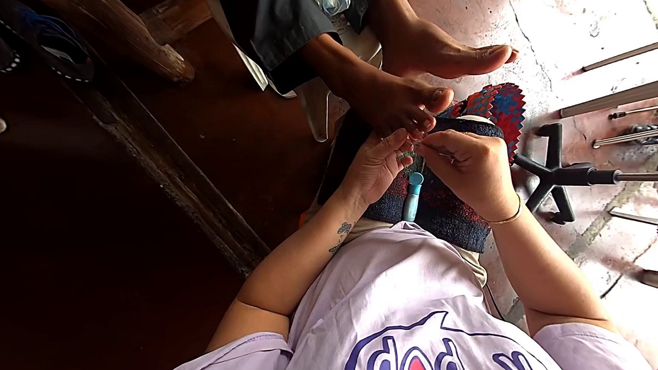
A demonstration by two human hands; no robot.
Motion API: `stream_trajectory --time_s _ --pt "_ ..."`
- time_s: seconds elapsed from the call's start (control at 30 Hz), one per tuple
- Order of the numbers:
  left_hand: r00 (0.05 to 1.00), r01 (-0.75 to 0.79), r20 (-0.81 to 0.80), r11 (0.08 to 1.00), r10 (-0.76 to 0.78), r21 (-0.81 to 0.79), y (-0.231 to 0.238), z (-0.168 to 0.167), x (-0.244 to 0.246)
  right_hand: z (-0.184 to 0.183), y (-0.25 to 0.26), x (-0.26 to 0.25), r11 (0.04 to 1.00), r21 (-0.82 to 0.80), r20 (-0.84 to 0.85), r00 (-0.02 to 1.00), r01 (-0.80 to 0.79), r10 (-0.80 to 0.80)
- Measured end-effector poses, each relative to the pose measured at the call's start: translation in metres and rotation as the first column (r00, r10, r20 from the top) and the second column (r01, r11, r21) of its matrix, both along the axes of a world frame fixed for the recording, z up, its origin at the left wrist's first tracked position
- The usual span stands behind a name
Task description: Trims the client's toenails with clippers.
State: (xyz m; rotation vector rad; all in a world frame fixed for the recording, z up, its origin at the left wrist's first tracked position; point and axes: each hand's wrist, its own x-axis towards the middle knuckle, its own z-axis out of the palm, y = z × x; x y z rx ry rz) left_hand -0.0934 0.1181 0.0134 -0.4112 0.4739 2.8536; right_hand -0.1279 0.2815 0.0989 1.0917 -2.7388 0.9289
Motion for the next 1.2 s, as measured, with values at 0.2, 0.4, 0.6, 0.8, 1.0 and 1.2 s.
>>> stream_trajectory --time_s 0.2,0.4,0.6,0.8,1.0,1.2 --pt "1.000 0.006 0.019 0.999 -0.005 -0.037 -0.0004 0.0025 0.0001 0.0019 -0.0009 -0.0014 1.000 -0.017 0.102 0.994 0.026 -0.024" --pt "1.000 0.011 0.007 0.999 -0.011 -0.040 -0.0006 0.0004 -0.0003 0.0038 -0.0013 -0.0048 0.999 0.031 -0.012 0.999 -0.037 0.038" --pt "1.000 0.005 0.001 1.000 -0.005 -0.026 -0.0002 -0.0018 -0.0006 0.0064 -0.0064 -0.0016 0.999 0.053 -0.077 0.997 0.001 0.003" --pt "1.000 0.009 0.011 1.000 -0.009 -0.020 -0.0004 0.0000 -0.0002 0.0025 -0.0050 0.0031 0.997 -0.006 0.085 0.994 0.072 -0.071" --pt "1.000 0.022 0.011 0.999 -0.022 -0.040 -0.0010 0.0017 0.0001 0.0034 -0.0044 0.0029 0.997 -0.022 0.142 0.987 0.080 -0.076" --pt "1.000 0.028 0.003 0.998 -0.028 -0.051 -0.0013 0.0026 0.0004 0.0020 -0.0042 0.0019 0.999 -0.021 0.094 0.995 0.031 -0.029"
